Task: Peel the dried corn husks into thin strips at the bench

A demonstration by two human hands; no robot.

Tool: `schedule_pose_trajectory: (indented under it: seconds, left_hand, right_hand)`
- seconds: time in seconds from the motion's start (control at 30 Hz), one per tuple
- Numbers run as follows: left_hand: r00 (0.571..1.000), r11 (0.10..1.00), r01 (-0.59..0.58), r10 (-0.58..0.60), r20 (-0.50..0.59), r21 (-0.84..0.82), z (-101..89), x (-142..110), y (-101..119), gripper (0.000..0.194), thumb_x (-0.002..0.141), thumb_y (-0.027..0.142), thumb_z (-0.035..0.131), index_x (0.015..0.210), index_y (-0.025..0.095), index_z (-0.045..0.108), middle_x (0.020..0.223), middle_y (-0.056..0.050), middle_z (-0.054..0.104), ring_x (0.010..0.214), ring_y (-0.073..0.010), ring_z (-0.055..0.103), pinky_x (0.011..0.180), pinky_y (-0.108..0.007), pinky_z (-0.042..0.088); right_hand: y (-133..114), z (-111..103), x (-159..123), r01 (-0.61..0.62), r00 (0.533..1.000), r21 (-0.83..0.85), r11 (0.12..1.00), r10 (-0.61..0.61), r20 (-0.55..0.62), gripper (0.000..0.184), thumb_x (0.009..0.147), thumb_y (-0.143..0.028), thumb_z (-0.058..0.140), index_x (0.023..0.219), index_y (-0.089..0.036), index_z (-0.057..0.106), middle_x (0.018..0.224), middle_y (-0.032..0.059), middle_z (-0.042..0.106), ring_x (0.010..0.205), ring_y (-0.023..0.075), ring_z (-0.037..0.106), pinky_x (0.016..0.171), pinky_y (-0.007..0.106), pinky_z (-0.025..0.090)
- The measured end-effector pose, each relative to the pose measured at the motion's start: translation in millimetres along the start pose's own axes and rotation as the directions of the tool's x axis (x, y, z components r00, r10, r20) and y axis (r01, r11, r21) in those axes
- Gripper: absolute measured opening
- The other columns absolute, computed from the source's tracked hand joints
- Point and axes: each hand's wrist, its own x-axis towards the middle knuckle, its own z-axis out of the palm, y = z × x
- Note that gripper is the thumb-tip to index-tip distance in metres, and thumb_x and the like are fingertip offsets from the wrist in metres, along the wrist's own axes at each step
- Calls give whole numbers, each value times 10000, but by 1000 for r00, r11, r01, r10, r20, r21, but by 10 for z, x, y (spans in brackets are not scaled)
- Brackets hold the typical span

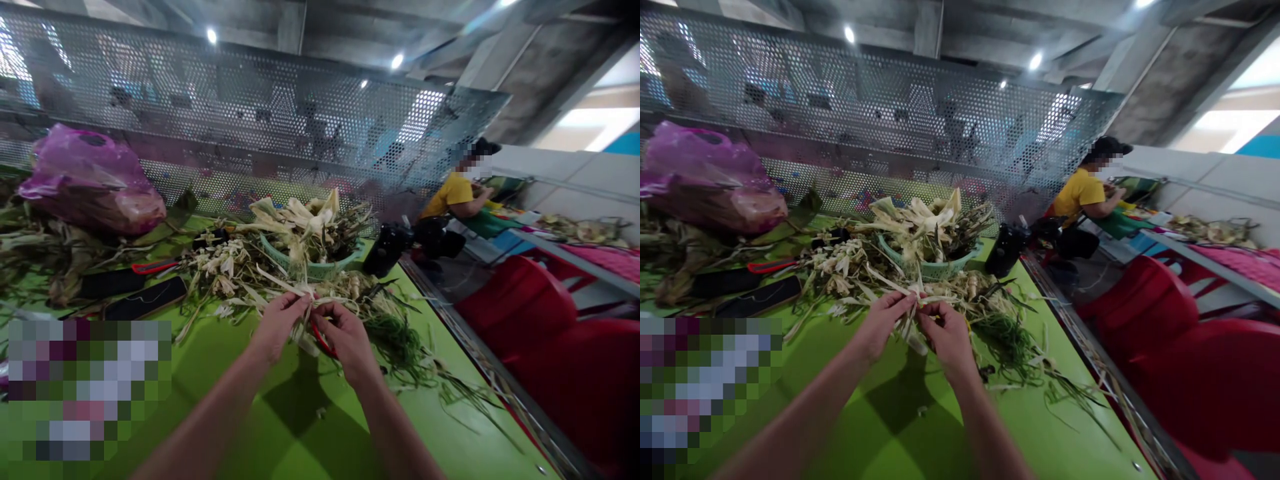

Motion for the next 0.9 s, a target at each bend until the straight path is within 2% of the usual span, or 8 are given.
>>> schedule_pose_trajectory:
  seconds: [0.13, 0.23, 0.33, 0.43, 0.57, 0.63, 0.73, 0.9]
  left_hand:
    - [1000, 999, -17, 17, 14, 31, -8, 10, -30, 333, 686, 439, 700, 845, 148, 733, 776, -65, 692, 725, -156, 592, 709, -255, 447]
    - [998, 998, -41, 39, 52, 38, -6, 17, -53, 299, 695, 414, 698, 828, 149, 735, 768, -63, 688, 755, -161, 591, 737, -256, 444]
    - [998, 999, -43, 42, 44, 25, -9, 14, -37, 297, 707, 408, 685, 837, 145, 731, 755, -59, 679, 760, -159, 584, 733, -251, 439]
    - [1000, 1000, -12, 12, 19, 28, -29, 5, 14, 321, 702, 421, 681, 853, 139, 718, 715, -43, 655, 663, -135, 554, 651, -239, 427]
    - [999, 998, 23, -24, 22, 60, -65, 8, 70, 339, 647, 435, 720, 786, 127, 696, 673, -24, 629, 594, -112, 515, 595, -229, 403]
    - [999, 996, 0, -4, 44, 85, -77, 20, 72, 334, 616, 424, 747, 752, 126, 683, 684, -20, 633, 614, -111, 516, 612, -226, 399]
    - [998, 993, -42, 35, 60, 115, -82, 39, 48, 317, 617, 414, 747, 718, 122, 675, 682, -19, 633, 637, -115, 514, 631, -225, 392]
    - [1000, 1000, -26, 26, -3, 15, -65, 31, 18, 276, 611, 377, 753, 646, 125, 646, 601, 7, 589, 582, -97, 488, 600, -217, 380]
  right_hand:
    - [30, 30, -12, -30, 999, 39, 999, 28, 39, 342, 707, -482, 690, 824, -190, 554, 568, -58, 466, 423, 74, 363, 369, 195, 268]
    - [78, 51, -15, -10, 1000, -21, 1000, 10, 21, 323, 681, -440, 721, 775, -175, 561, 567, -54, 461, 435, 67, 349, 371, 188, 265]
    - [95, 44, -11, 14, 1000, -32, 999, -14, -5, 278, 712, -417, 694, 757, -180, 555, 531, -65, 436, 409, 63, 317, 370, 191, 244]
    - [61, 29, -10, 38, 999, 50, 998, -37, -15, 257, 718, -394, 692, 764, -191, 540, 570, -55, 485, 427, 79, 395, 410, 209, 326]
    - [4, 21, -14, 86, 996, 125, 988, -87, 4, 230, 715, -364, 705, 768, -186, 569, 653, -26, 556, 559, 113, 500, 545, 241, 419]
    - [-6, 17, -14, 106, 994, 107, 989, -107, 2, 224, 729, -378, 695, 783, -184, 597, 634, -31, 549, 552, 107, 474, 539, 233, 397]
    - [-2, 13, -6, 77, 997, 61, 995, -75, -36, 246, 720, -401, 703, 796, -180, 630, 594, -35, 545, 502, 95, 418, 482, 222, 335]
    - [9, 11, 14, 60, 998, 48, 997, -58, -26, 297, 654, -407, 750, 795, -157, 674, 678, 21, 637, 575, 129, 494, 535, 244, 371]
